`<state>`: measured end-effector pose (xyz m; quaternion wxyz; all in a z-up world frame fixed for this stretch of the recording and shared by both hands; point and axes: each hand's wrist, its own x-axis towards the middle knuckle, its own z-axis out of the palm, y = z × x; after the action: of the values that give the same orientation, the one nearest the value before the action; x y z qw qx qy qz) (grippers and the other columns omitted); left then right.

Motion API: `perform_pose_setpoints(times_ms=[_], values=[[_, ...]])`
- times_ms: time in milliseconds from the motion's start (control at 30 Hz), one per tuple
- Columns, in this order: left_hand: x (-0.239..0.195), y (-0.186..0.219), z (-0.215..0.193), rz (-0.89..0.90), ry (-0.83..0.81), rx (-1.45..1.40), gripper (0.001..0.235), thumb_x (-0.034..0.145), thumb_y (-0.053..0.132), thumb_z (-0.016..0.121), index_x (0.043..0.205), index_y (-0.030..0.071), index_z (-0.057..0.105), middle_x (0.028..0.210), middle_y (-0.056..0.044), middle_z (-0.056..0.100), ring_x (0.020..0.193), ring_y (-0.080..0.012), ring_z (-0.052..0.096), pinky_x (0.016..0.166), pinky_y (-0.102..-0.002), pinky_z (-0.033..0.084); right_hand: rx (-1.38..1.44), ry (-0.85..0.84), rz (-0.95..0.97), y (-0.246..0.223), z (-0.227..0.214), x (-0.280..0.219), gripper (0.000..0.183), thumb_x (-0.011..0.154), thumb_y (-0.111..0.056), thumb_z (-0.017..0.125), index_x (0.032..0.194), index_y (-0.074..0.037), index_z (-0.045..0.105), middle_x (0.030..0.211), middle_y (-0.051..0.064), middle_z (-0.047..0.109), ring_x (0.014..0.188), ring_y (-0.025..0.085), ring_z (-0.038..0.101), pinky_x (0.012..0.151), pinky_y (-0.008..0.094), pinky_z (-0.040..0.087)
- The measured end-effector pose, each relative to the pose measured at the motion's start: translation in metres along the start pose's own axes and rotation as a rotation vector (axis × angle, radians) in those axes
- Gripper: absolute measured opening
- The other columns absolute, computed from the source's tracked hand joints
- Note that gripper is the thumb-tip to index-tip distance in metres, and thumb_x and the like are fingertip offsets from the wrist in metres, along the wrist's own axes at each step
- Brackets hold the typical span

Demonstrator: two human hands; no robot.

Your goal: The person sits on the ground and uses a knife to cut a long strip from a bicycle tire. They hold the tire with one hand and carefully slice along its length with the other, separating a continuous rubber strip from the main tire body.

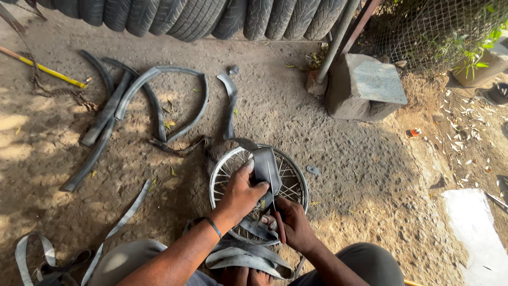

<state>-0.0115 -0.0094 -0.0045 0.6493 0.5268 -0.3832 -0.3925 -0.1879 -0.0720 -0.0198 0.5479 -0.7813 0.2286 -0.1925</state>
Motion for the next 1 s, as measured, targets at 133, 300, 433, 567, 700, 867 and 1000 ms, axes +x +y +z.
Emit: perform_pose_setpoints(times_ms=[133, 300, 433, 567, 700, 867, 1000], values=[[-0.002, -0.004, 0.003, -0.111, 0.053, 0.054, 0.046, 0.083, 0.005, 0.07, 0.126, -0.005, 0.056, 0.106, -0.008, 0.069, 0.092, -0.011, 0.064, 0.08, -0.028, 0.056, 0.077, -0.018, -0.085, 0.002, -0.002, 0.002, 0.045, 0.087, -0.034, 0.077, 0.11, 0.002, 0.063, 0.076, 0.006, 0.065, 0.069, 0.012, 0.055, 0.061, 0.032, 0.048], [0.0, -0.004, 0.003, -0.132, 0.026, 0.144, 0.042, 0.083, 0.008, 0.068, 0.121, -0.007, 0.06, 0.1, -0.011, 0.072, 0.088, -0.0134, 0.065, 0.078, -0.029, 0.058, -0.022, 0.014, -0.005, 0.007, -0.002, 0.002, 0.042, 0.086, -0.034, 0.08, 0.099, 0.003, 0.065, 0.069, 0.006, 0.061, 0.065, 0.013, 0.052, 0.057, 0.032, 0.046], [-0.003, -0.01, 0.008, 0.02, 0.033, 0.058, 0.05, 0.083, 0.006, 0.071, 0.128, -0.008, 0.053, 0.11, -0.008, 0.068, 0.098, -0.0126, 0.065, 0.084, -0.028, 0.055, 0.138, 0.024, -0.057, 0.014, -0.001, 0.006, 0.039, 0.088, -0.028, 0.079, 0.102, 0.004, 0.062, 0.077, 0.003, 0.064, 0.071, 0.011, 0.055, 0.059, 0.031, 0.049], [0.004, -0.012, 0.0, -0.167, -0.078, -0.158, 0.034, 0.085, 0.005, 0.069, 0.117, -0.007, 0.065, 0.102, -0.007, 0.072, 0.089, -0.012, 0.066, 0.079, -0.028, 0.058, 0.138, 0.033, 0.21, 0.02, 0.002, 0.001, 0.034, 0.086, -0.026, 0.078, 0.098, 0.003, 0.066, 0.065, 0.004, 0.064, 0.058, 0.012, 0.057, 0.052, 0.032, 0.046], [0.012, -0.006, -0.017, -0.291, -0.082, -0.224, 0.023, 0.087, 0.004, 0.071, 0.108, -0.005, 0.068, 0.096, -0.008, 0.073, 0.084, -0.0156, 0.069, 0.075, -0.031, 0.059, 0.015, 0.025, 0.018, 0.03, 0.002, 0.004, 0.035, 0.091, -0.027, 0.081, 0.1, 0.006, 0.07, 0.071, 0.005, 0.067, 0.063, 0.009, 0.058, 0.055, 0.028, 0.048], [0.011, 0.007, -0.012, -0.2, -0.013, -0.011, 0.027, 0.083, 0.004, 0.069, 0.11, -0.001, 0.067, 0.093, -0.005, 0.071, 0.081, -0.0116, 0.064, 0.072, -0.029, 0.056, 0.022, 0.06, 0.183, 0.046, 0.001, 0.016, 0.043, 0.082, -0.023, 0.081, 0.114, 0.003, 0.07, 0.079, 0.013, 0.076, 0.064, 0.014, 0.063, 0.059, 0.032, 0.049], [0.004, 0.005, -0.004, -0.139, -0.027, -0.047, 0.034, 0.079, 0.002, 0.068, 0.113, -0.001, 0.064, 0.099, -0.006, 0.07, 0.086, -0.0109, 0.063, 0.076, -0.027, 0.056, 0.119, 0.037, 0.121, 0.078, 0.002, 0.019, 0.06, 0.08, -0.02, 0.082, 0.135, -0.001, 0.062, 0.09, 0.012, 0.078, 0.073, 0.016, 0.067, 0.067, 0.033, 0.054]])
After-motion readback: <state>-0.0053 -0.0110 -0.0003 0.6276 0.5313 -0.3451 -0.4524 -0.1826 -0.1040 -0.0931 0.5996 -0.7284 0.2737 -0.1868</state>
